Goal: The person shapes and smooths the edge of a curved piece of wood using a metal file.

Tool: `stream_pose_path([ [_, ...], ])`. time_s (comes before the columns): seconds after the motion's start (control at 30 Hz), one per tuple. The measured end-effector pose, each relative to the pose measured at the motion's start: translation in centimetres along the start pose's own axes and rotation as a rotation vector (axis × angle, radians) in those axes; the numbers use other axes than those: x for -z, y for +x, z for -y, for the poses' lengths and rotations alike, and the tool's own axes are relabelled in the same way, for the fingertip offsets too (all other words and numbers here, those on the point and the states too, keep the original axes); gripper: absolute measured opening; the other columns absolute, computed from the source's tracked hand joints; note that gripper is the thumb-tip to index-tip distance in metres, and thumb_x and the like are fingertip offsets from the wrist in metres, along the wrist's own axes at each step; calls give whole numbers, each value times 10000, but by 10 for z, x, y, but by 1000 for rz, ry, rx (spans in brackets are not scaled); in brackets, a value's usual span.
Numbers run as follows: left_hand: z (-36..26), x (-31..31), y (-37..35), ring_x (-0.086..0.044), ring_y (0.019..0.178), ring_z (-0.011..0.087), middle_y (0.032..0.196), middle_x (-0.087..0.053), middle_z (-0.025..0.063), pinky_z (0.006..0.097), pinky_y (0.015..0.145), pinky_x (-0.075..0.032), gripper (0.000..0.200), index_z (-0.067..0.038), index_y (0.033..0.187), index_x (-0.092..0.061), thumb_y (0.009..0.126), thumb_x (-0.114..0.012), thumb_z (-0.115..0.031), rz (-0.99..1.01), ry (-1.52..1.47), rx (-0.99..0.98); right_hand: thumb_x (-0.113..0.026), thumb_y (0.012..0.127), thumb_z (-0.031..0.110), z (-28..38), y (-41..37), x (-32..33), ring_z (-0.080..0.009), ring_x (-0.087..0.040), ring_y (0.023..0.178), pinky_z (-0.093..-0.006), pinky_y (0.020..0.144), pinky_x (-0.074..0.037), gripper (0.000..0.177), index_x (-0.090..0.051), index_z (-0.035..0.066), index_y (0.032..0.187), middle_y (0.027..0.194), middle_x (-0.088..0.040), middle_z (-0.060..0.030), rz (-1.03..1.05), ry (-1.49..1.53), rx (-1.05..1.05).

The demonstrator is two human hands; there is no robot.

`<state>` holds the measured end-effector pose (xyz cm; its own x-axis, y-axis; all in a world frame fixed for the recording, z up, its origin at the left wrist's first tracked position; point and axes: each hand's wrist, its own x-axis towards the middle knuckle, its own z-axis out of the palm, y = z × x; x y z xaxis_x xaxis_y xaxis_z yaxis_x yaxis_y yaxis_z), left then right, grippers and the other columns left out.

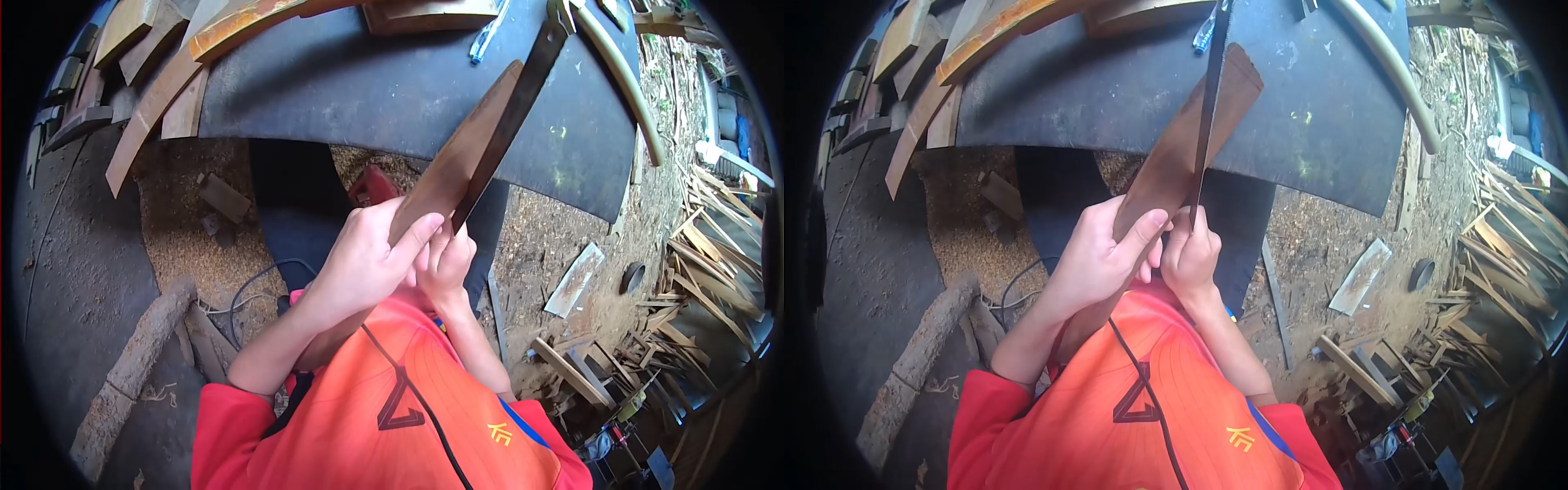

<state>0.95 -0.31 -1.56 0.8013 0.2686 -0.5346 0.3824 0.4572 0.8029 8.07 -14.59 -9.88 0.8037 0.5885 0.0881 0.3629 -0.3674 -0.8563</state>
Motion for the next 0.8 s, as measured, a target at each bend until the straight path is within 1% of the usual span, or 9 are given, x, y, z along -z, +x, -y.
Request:
stream_pose_path([
  [0.13,-7,4,2,-624,585,88,728,-651,42,245,535,-514,276,32,1054,-641,1093,-589,-237,22,27,-1,-495,1045,19,-26,-6,-4,-372,-674,573,-433,503,-485,116,-554,16,945,671,-621,-158,-17,-81,65],
  [0.17,-5,4,2,-625,584,90,727,-651,42,245,535,-513,281,33,1052,-641,1092,-592,-241,26,25,-5,-508,1028,2,-29,-7,-1,-379,-682,587,-435,508,-494,96,-555,17,946,678,-631,-168,-10,-60,43],
  [0.27,2,-2,-1,-625,572,95,719,-652,42,245,528,-504,295,36,1046,-640,1088,-601,-253,-7,8,-4,-527,1007,-10,10,19,6,-386,-683,589,-439,512,-502,87,-561,18,932,675,-638,-175,11,-24,9],
  [0.4,-6,3,2,-624,563,97,714,-652,44,245,526,-508,308,37,1047,-640,1086,-607,-267,16,43,8,-537,989,-28,-28,-4,0,-392,-686,602,-443,518,-505,54,-561,7,954,682,-640,-177,-13,-69,104],
  [0.5,-4,-1,-1,-624,565,96,713,-652,48,247,532,-517,313,35,1050,-644,1087,-604,-274,0,33,29,-547,977,-41,23,26,18,-378,-682,590,-442,515,-501,60,-563,12,952,679,-634,-169,59,-73,0],
  [0.53,-7,-2,0,-625,566,97,713,-652,49,248,533,-518,314,34,1051,-645,1087,-604,-275,-8,43,22,-558,968,-41,17,25,16,-380,-670,576,-448,509,-493,59,-565,14,947,665,-622,-172,49,-40,-2],
  [0.63,-3,1,0,-639,554,108,697,-661,53,267,528,-518,300,28,1029,-656,1082,-602,-262,-5,42,-11,-576,959,-36,-42,-3,10,-383,-670,571,-444,507,-497,55,-580,15,941,648,-619,-175,44,-99,143],
  [0.67,-3,1,1,-645,548,112,689,-665,53,275,527,-520,294,25,1019,-661,1080,-600,-256,-12,51,-17,-570,963,-40,-42,-3,10,-384,-674,575,-442,509,-501,57,-583,12,945,655,-627,-177,46,-83,140],
  [0.8,-4,-1,2,-642,541,117,679,-659,55,278,530,-519,300,30,1017,-658,1082,-599,-257,-36,31,-17,-556,990,-21,12,21,18,-384,-679,580,-442,510,-502,52,-587,7,958,660,-629,-179,68,-41,19],
])
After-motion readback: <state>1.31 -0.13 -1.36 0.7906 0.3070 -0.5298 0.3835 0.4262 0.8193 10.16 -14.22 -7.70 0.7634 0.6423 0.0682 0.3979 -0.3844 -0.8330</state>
